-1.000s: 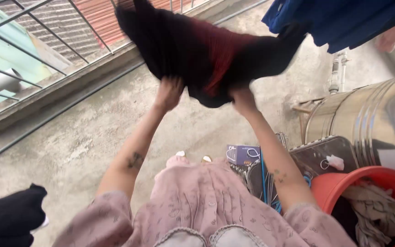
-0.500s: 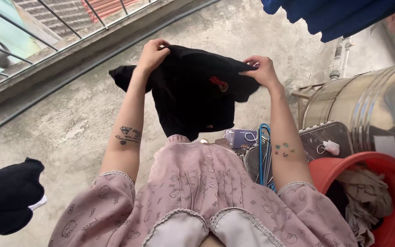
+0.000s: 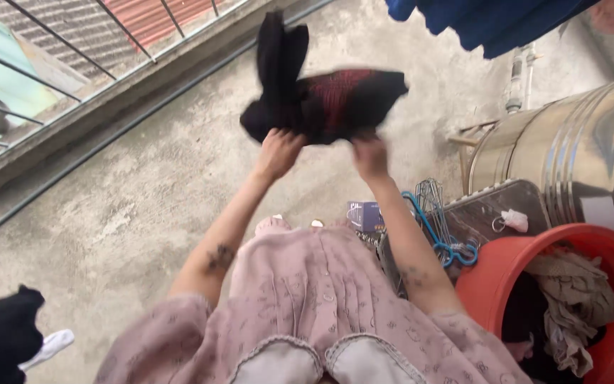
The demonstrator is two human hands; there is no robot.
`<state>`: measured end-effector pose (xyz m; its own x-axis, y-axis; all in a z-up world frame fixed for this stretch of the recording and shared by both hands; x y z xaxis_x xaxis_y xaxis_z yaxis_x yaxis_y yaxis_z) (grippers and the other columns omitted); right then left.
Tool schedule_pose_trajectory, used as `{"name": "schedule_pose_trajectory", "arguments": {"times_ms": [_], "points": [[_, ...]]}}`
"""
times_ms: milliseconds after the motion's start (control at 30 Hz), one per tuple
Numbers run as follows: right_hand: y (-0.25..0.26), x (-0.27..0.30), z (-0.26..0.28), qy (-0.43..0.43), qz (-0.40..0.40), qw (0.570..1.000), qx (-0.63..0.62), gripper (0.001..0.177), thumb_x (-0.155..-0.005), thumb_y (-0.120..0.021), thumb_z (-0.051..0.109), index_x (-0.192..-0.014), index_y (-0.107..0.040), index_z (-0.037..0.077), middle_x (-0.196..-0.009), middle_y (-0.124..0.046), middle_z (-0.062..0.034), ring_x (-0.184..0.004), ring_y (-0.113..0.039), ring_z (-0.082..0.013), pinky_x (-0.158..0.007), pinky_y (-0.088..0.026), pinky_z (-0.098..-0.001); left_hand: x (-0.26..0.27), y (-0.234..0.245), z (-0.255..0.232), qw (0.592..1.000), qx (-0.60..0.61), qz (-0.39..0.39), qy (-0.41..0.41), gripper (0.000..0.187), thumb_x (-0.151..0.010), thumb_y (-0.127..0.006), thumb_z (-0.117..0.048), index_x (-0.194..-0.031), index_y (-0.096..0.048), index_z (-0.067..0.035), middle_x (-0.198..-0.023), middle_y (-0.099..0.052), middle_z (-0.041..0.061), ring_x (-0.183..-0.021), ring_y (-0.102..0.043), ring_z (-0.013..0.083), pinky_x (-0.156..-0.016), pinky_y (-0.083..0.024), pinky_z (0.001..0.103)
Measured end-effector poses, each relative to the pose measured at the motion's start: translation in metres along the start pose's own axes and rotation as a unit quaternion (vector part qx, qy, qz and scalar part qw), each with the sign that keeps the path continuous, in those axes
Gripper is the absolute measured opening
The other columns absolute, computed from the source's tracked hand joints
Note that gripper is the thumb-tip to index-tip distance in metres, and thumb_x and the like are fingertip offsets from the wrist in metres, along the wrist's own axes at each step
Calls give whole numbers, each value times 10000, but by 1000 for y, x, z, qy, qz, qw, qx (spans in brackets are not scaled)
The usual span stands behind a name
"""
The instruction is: Hanging laundry on a clothesline using plastic hangers.
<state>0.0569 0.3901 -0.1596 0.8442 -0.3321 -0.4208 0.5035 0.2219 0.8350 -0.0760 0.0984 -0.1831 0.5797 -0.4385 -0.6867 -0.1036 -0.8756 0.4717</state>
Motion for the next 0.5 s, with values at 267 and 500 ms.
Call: {"name": "schedule_pose_trajectory", "arguments": {"times_ms": [267,500], "points": [[10,5,-23,-195,87,974,-69,201,-995,-639,204,-1057,-738,42,-968,-741,-234,-991,-689,-496,-835,-531,-623,2,6,169,911,82,197,352,245,-951,-722,-281,-1163,-820,-207,-1019,-783,130,-1028,-740,365,-867,-552,455],[-21,-15,-44,-235,48,948,-207,174,-966,-743,315,-917,-785,153,-795,-730,-92,-820,-725,-262,-746,-545,-426,-57,-9,85,790,327,59,515,127,-903,-743,-232,-841,-756,-122,-670,-680,-6,-645,-710,121,-615,-523,256]]}}
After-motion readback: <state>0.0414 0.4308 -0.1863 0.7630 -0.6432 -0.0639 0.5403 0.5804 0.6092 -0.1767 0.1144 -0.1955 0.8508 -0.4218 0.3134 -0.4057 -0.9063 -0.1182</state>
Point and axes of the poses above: each hand's wrist, its own x-axis away from the middle knuckle, its own y-axis out of the back of the hand, z = x × y, the point moved 4 cm from there along -x, towards the middle knuckle
